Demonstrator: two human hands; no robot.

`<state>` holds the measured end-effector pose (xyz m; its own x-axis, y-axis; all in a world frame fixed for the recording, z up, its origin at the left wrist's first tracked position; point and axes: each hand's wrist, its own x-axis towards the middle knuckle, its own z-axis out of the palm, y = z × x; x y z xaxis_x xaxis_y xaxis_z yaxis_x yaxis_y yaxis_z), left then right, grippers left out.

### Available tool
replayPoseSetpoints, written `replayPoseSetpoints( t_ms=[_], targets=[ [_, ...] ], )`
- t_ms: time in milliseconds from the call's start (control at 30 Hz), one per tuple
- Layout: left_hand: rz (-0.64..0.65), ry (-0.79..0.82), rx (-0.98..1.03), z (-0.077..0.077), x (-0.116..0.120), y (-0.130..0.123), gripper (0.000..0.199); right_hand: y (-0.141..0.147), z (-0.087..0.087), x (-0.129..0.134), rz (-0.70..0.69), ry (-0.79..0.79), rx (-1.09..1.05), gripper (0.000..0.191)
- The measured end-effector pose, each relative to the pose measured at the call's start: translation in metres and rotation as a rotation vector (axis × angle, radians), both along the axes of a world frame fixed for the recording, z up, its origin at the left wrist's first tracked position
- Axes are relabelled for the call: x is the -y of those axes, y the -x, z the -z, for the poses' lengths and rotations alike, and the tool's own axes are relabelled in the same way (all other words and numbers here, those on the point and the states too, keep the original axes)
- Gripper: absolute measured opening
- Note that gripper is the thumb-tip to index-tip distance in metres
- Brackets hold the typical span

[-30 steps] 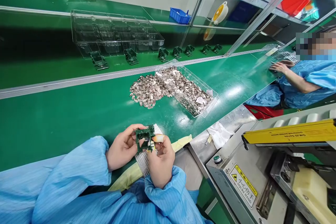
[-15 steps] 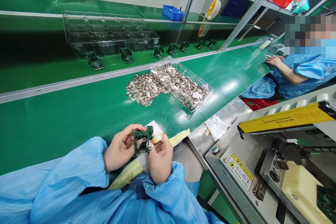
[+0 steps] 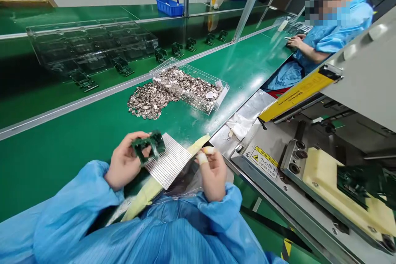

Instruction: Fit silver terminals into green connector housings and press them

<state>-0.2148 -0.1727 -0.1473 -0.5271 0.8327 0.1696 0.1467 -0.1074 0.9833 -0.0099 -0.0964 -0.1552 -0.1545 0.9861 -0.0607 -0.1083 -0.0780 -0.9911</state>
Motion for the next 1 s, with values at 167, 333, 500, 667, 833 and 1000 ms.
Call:
replayPoseSetpoints(
  t_ms=[167,333,500,667,833,1000],
  targets=[
    [0.074,0.016,0.198,0.005,-0.029,0.021,0.039,-0.013,0.025,0.007,-0.212,0.327,-0.019,0.043],
    [0.178,0.013,0.387,0.01,-0.029,0.004,0.046,0.01,0.037,0.029,-0.287,0.46,-0.153,0.039],
    [0.211,0.046,0.702,-0.006,-0.021,-0.008,0.045,0.006,0.025,0.033,-0.198,0.381,-0.185,0.036],
    [0.178,-0.015,0.902,-0.036,-0.02,0.021,0.015,0.004,-0.025,0.018,-0.39,-0.123,0.171,0.008],
    [0.185,-0.073,0.967,-0.041,-0.02,0.044,0.015,0.017,-0.033,-0.01,-0.495,-0.821,0.474,0.021],
    [0.268,0.024,0.98,-0.024,-0.017,0.029,0.016,0.021,-0.006,-0.022,-0.494,-1.054,0.527,0.035]
  ],
)
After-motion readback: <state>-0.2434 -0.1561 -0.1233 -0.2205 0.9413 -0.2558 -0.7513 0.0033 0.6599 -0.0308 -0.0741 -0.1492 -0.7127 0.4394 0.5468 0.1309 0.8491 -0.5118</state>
